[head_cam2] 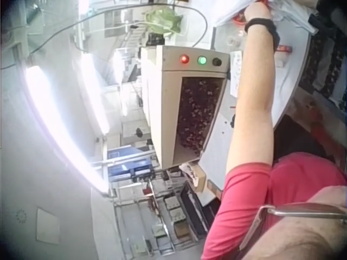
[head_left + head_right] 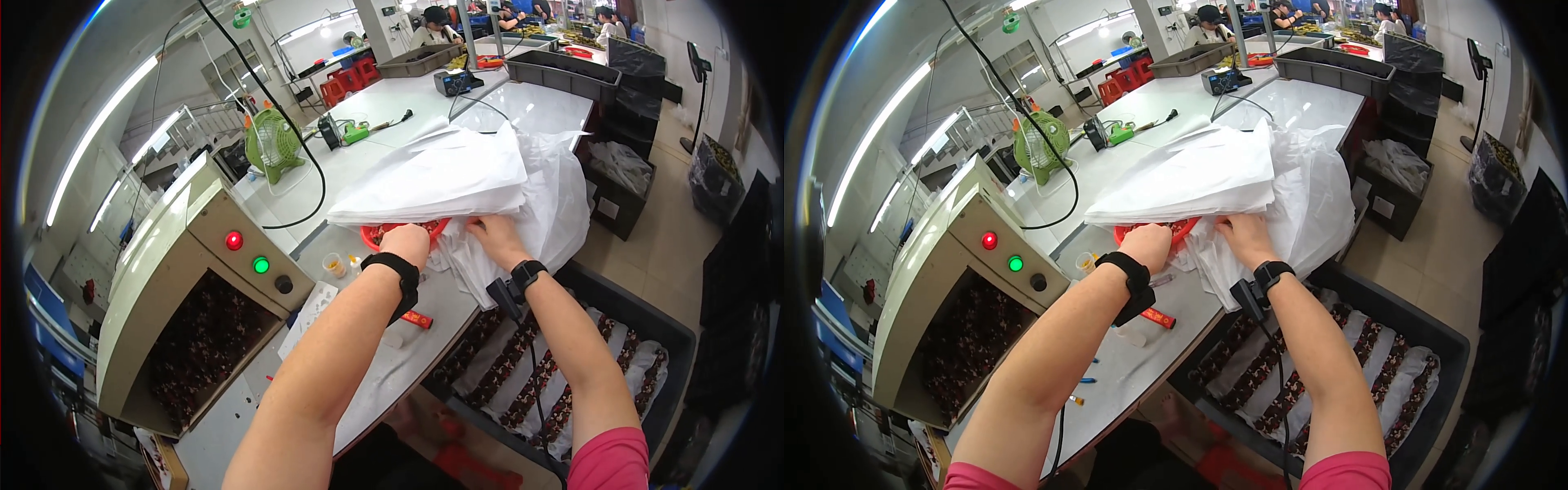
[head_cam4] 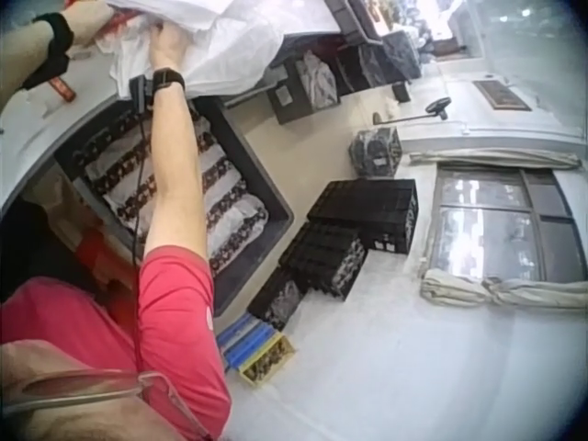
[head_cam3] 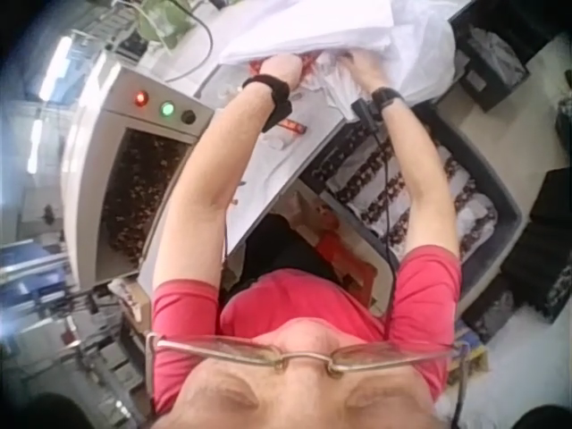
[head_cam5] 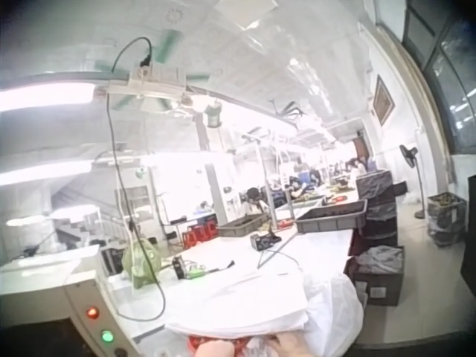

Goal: Assembling small doll figurines by applying glue to components and placing the finished items into a storage tray.

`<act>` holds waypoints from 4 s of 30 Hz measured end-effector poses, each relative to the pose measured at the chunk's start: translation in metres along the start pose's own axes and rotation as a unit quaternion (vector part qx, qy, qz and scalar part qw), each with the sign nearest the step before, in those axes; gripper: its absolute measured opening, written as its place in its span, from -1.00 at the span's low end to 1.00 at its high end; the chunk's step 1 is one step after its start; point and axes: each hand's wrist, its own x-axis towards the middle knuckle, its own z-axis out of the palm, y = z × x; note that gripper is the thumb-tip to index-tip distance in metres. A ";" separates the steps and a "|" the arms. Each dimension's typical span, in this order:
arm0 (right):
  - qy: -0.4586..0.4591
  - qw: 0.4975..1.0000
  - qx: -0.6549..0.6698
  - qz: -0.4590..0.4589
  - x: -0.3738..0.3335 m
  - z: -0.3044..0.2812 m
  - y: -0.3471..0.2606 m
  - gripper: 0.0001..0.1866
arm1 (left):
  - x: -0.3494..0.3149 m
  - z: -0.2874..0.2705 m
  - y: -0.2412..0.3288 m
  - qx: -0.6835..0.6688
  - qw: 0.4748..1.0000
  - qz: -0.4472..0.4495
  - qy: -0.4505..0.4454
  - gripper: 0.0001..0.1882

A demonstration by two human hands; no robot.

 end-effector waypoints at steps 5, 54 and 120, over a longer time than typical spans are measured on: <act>0.028 0.999 0.008 -0.012 0.002 0.001 0.001 -0.78 | -0.005 0.000 -0.003 -0.056 0.995 -0.025 0.080 -0.73; -0.101 0.942 -0.320 0.013 0.056 -0.035 -0.097 -0.81 | -0.074 -0.049 -0.073 -0.203 0.937 -0.001 0.283 -0.81; -0.034 0.968 0.035 0.246 -0.314 -0.216 -0.119 -0.85 | -0.039 -0.013 -0.008 -0.249 0.945 0.184 0.106 -0.60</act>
